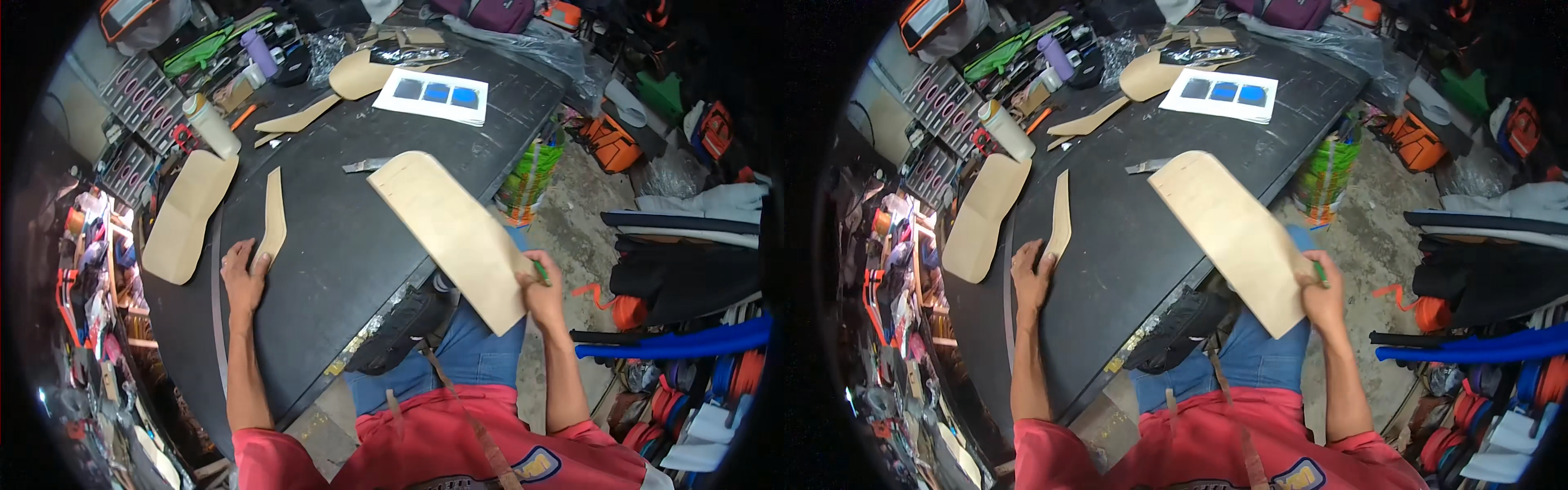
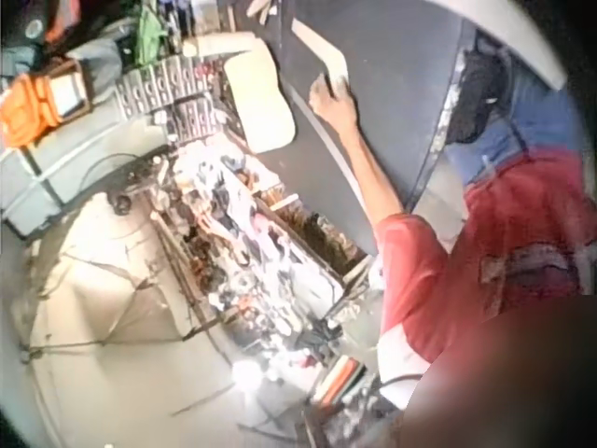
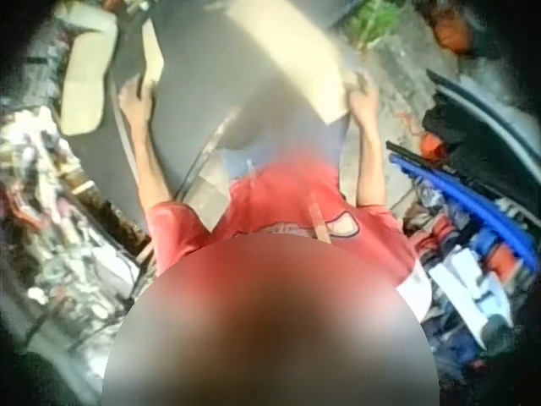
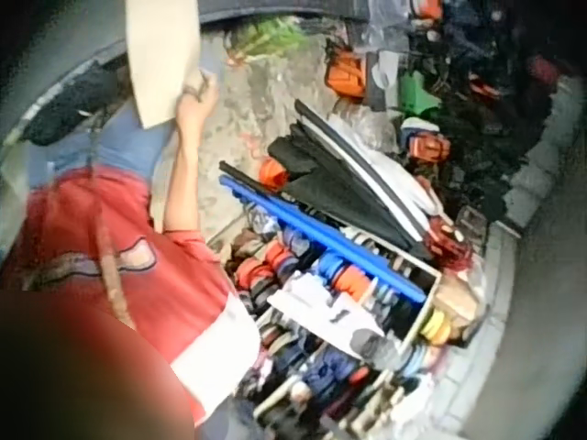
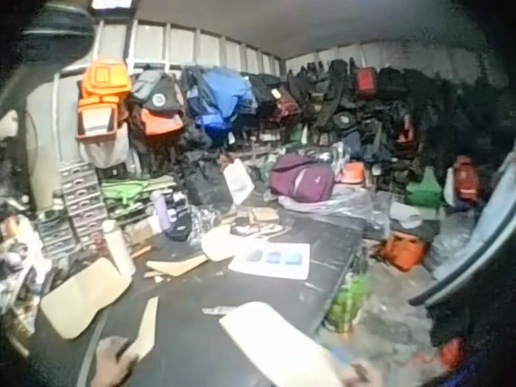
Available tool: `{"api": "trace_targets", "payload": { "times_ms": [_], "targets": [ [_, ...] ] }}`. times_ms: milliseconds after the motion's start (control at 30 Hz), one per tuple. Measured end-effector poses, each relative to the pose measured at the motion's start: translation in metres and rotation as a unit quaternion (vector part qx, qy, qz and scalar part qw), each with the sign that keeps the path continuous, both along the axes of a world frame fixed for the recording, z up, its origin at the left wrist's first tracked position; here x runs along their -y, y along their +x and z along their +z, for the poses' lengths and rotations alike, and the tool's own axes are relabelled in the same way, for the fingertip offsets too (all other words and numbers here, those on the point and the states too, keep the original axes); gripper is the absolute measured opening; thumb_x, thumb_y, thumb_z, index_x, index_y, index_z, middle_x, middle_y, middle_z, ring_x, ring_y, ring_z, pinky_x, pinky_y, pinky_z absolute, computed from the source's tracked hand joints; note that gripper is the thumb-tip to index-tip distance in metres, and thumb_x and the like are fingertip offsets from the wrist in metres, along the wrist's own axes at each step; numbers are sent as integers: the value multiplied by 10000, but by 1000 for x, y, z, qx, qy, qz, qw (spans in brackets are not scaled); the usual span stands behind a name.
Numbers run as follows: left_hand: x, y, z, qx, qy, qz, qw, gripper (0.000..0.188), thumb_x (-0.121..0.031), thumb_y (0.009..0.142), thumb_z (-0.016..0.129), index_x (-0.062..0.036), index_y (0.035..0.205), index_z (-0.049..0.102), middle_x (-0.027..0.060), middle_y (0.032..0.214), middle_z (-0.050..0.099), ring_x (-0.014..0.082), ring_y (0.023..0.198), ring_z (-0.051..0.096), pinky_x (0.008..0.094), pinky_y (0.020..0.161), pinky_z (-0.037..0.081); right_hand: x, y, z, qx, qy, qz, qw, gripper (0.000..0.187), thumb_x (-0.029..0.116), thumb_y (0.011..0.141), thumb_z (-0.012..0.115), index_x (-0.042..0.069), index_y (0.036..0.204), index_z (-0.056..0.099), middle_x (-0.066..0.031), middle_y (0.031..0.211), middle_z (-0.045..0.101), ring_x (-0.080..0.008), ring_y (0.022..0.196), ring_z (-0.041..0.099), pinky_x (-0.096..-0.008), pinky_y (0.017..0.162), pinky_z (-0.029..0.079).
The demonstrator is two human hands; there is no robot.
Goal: Tracing outlines from cardstock templates onto material sheets and cutting them out using a utility knife.
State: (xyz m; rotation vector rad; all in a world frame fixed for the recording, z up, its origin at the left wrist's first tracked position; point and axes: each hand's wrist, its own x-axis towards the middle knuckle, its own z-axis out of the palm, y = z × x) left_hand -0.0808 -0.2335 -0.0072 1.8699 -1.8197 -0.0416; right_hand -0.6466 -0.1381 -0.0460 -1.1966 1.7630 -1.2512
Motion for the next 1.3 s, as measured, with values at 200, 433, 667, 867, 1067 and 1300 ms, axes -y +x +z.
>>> {"api": "trace_targets", "payload": {
  "times_ms": [200, 433, 667, 867, 1067, 1300],
  "targets": [
    [4, 10, -9, 97, -35, 27, 994, 507, -360, 975, 773, -50, 1372, 719, 192, 1459, 636, 401, 1347, 581, 511, 1137, 442, 36, -27, 45, 62, 32, -13, 998, 231, 3, 970, 688, 83, 1186, 702, 25, 1001, 644, -70, 876, 576, -253, 749, 467],
    [19, -3, 0, 72, 6, 70, 995, 408, -259, 999, 718, -41, 1344, 713, 177, 1419, 644, 386, 1318, 588, 506, 1127, 424, 178, -63, 39, 147, -90, 57, 983, 272, 8, 1015, 744, 33, 1267, 644, -53, 1171, 709, -149, 1067, 657, -299, 984, 527],
    [24, -10, 14, 68, 81, 83, 991, 589, -367, 1016, 688, 21, 1451, 601, 219, 1486, 574, 408, 1354, 547, 505, 1164, 369, 320, -22, 38, 187, -51, 30, 981, 359, 0, 1027, 723, 8, 1368, 610, -114, 1293, 706, -217, 1167, 671, -392, 1084, 519],
    [22, -5, 16, 84, 111, 113, 984, 507, -275, 1020, 660, 12, 1432, 596, 225, 1497, 562, 429, 1351, 534, 536, 1163, 366, 351, -9, 42, 190, 45, 53, 979, 336, -67, 1031, 677, 32, 1346, 616, -95, 1266, 701, -205, 1177, 666, -350, 1063, 519],
    [25, -10, 24, 86, 127, 123, 980, 512, -219, 992, 656, 5, 1446, 578, 213, 1516, 542, 440, 1346, 521, 557, 1146, 377, 351, -25, 72, 237, 153, 62, 957, 336, -43, 990, 730, 44, 1298, 628, -72, 1231, 690, -199, 1111, 659, -363, 1032, 522],
    [79, -17, 48, 82, 107, 144, 980, 462, -363, 954, 741, -101, 1333, 698, 203, 1476, 559, 428, 1388, 502, 617, 1187, 335, 347, -37, 113, 256, 189, 146, 937, 346, -64, 983, 695, 50, 1299, 613, -75, 1225, 693, -194, 1105, 671, -358, 1026, 544]
  ]
}}
